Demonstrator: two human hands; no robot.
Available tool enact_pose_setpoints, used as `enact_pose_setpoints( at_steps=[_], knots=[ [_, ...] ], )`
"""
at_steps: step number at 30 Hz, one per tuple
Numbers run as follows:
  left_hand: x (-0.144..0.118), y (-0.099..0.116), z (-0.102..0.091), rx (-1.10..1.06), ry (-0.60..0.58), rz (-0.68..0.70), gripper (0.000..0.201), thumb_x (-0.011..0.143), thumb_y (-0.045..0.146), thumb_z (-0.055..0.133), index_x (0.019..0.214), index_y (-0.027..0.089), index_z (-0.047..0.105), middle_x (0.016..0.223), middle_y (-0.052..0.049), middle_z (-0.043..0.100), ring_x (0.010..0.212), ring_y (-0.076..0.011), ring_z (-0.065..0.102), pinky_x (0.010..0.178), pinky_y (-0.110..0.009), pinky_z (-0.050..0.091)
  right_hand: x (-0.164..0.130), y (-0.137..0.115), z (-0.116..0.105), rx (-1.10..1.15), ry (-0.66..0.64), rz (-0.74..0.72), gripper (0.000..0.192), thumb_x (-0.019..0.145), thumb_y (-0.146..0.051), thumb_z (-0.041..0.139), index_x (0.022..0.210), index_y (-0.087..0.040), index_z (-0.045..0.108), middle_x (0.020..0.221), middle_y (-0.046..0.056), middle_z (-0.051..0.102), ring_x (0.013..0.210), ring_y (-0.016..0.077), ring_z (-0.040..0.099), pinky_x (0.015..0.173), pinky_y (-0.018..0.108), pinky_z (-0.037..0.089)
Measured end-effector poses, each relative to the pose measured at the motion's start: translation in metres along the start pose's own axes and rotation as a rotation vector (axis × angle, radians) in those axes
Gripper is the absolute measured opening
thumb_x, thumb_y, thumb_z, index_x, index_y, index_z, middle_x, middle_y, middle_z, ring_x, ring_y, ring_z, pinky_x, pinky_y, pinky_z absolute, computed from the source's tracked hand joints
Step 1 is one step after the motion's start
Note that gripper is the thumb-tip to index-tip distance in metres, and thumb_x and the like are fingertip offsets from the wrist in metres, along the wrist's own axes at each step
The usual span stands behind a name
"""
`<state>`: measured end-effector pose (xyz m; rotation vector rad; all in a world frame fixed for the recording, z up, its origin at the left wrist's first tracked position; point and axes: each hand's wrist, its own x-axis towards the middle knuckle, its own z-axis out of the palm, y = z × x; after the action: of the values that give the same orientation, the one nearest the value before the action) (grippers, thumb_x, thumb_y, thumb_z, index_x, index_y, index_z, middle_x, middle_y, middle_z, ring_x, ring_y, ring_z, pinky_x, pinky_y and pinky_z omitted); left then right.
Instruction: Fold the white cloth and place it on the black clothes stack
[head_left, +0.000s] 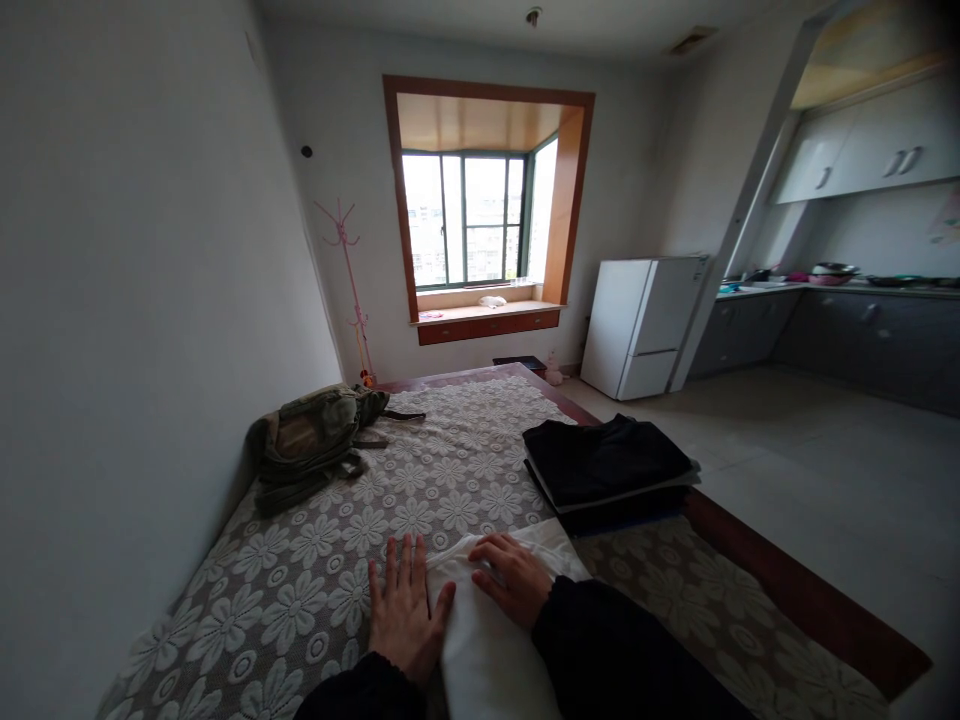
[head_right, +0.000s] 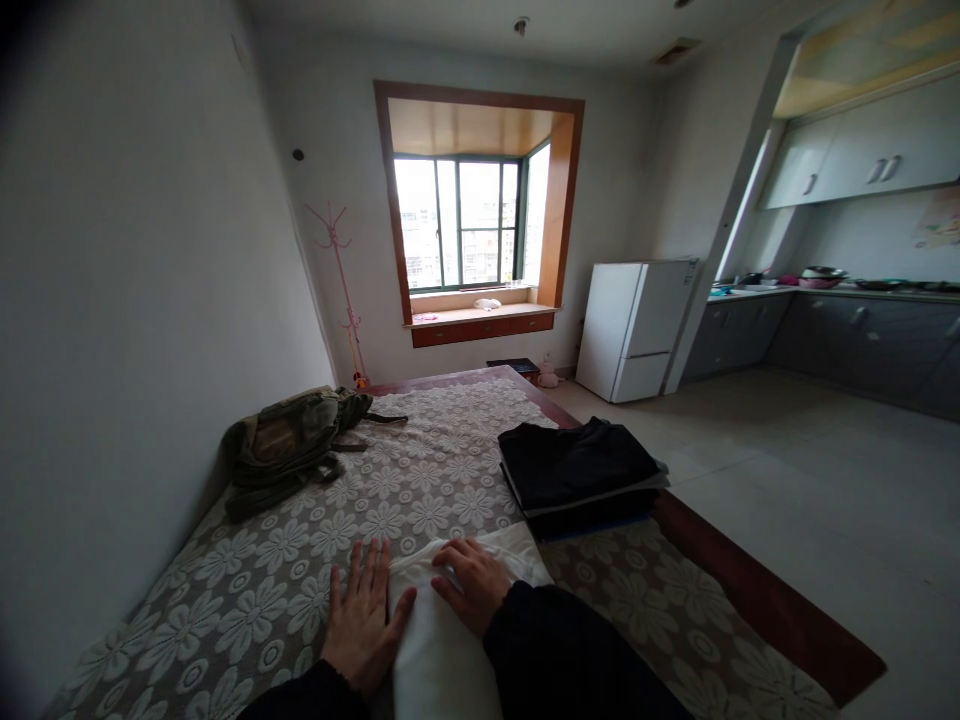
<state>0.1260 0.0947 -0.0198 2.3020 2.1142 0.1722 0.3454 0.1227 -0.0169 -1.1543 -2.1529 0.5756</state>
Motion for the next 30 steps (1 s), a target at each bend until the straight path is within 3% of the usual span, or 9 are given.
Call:
enact_pose_setpoints(
  at_steps=[14,30],
  knots=[
    [0.001,0.000,-0.013,0.044,-0.119,-0.047,0.080,0.098,0.065,0.020,0.159,0.014,0.035,0.168,-0.012,0.021,0.157,-0.0372,0.014,0.124,-0.064,0.009,0.001,0.002,0.001,-0.014,-0.007,0.006,0.021,0.098,-0.036,0.056,0.109,-0.023,0.069,0.115,0.008,0.068,0.110,0.0243,0.061,0.101,0.042,0.048],
    [0.005,-0.006,-0.031,-0.047,-0.245,0.051,0.090,0.091,0.075,0.036,0.158,0.015,0.037,0.169,-0.012,0.018,0.158,-0.0344,0.011,0.125,-0.063,0.007,0.001,-0.001,-0.002,-0.033,-0.028,0.018,0.021,0.098,-0.037,0.056,0.109,-0.024,0.069,0.115,0.008,0.069,0.108,0.0246,0.061,0.100,0.043,0.050]
  ],
)
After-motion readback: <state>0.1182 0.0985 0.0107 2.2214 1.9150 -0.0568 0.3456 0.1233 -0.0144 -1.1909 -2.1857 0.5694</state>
